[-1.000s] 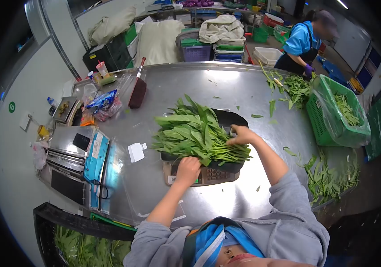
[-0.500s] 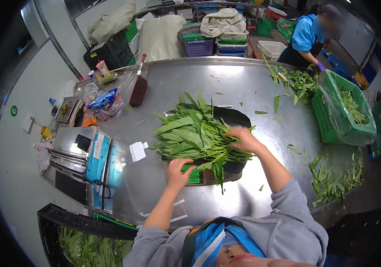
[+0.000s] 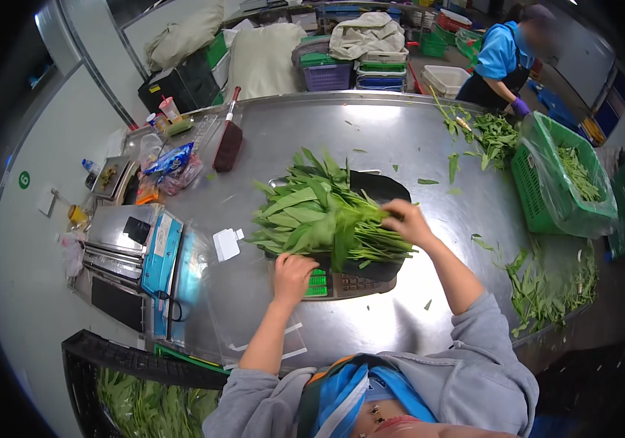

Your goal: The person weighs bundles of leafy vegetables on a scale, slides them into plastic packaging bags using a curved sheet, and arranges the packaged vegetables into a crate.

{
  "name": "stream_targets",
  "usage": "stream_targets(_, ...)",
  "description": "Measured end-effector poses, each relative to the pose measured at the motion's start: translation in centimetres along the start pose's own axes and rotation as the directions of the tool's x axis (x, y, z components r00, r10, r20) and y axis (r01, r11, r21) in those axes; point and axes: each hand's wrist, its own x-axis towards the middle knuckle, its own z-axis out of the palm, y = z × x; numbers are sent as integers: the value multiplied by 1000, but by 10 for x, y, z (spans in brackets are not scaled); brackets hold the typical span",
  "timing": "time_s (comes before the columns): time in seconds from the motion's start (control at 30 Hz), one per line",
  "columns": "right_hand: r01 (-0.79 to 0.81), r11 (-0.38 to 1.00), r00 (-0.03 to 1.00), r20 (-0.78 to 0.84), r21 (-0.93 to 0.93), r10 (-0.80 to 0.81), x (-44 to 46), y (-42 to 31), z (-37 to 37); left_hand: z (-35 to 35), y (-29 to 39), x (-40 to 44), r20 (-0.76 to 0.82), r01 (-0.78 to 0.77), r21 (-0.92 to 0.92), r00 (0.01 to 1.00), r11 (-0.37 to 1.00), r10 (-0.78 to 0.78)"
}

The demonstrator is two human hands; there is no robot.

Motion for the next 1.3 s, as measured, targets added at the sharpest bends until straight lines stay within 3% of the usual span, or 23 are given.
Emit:
stream_targets(0.07,-168,896,964,-124,411,237,18,-25,-11,-1,4,0,-28,-3,-40,1000,999,2)
stream_targets(0.17,-9,926,932,-334,378,145,39,-35,3,1,8,2,-56,20,-44,998,999,-23)
stream_targets(0.2,43,993,937,-349,112,-1,40,-33,14,1,9,2,-56,23,-60,998,998,-26)
stream_targets(0.27,209,956,970,-83,-204,-230,37,-19,33,-1,14,6,-57,24,-72,998,997,-29)
stream_targets(0.33,251,793,896,443,-556,26,28,-2,46,-11,27,17,-166,-99,-157,984,983,73)
stream_targets(0.37,327,836,925,331,-441,-187,17,5,45,-15,32,21,-177,-148,-178,977,973,116)
stream_targets(0.4,333,836,923,334,-437,-193,20,10,39,-23,33,25,-178,-144,-172,977,974,113)
stream_targets(0.47,-107,967,974,-220,-232,56,30,19,22,-32,38,33,-279,-118,-236,959,965,49)
stream_targets(0.53,-217,920,964,-220,-327,149,47,49,16,-27,34,49,-272,-67,-282,962,957,-13)
stream_targets(0.6,-317,850,943,-240,-421,232,50,64,17,-21,41,91,-69,-54,-214,997,975,40)
stream_targets(0.67,-306,695,926,-33,-651,376,57,63,25,10,33,122,143,-133,-116,978,984,149)
stream_targets(0.7,-286,669,910,23,-686,413,58,75,32,27,29,131,137,-135,-110,979,985,150)
stream_targets(0.73,-294,697,896,66,-654,440,60,85,37,45,25,138,278,-108,-52,953,993,118)
stream_targets(0.8,-164,694,956,59,-701,286,55,96,46,67,20,142,411,-78,7,909,997,68)
stream_targets(0.83,-162,695,955,66,-701,290,53,101,45,76,19,140,578,-108,85,815,990,39)
stream_targets(0.9,-279,925,960,-99,-258,262,46,110,35,92,13,131,754,-159,173,656,972,-27)
stream_targets(0.93,-310,780,886,-132,544,444,35,117,17,99,10,123,770,-155,160,637,975,-25)
stream_targets(1.0,-51,255,864,-86,966,496,14,110,-18,101,5,123,755,-129,129,655,983,-13)
stream_targets(1.03,30,82,876,-66,996,478,-1,102,-36,100,7,125,769,-113,140,638,984,-36)
stream_targets(1.07,66,45,894,-79,997,441,-16,86,-56,99,7,124,768,-115,140,640,984,-34)
stream_targets(1.17,162,446,867,-342,880,361,-74,10,-111,96,10,122,747,-127,129,665,983,-12)
stream_targets(1.23,237,402,909,-348,885,231,-116,5,-156,89,16,121,597,-177,142,800,974,59)
stream_targets(1.3,247,494,820,-451,834,352,-138,-16,-172,61,50,125,590,-132,21,802,991,94)
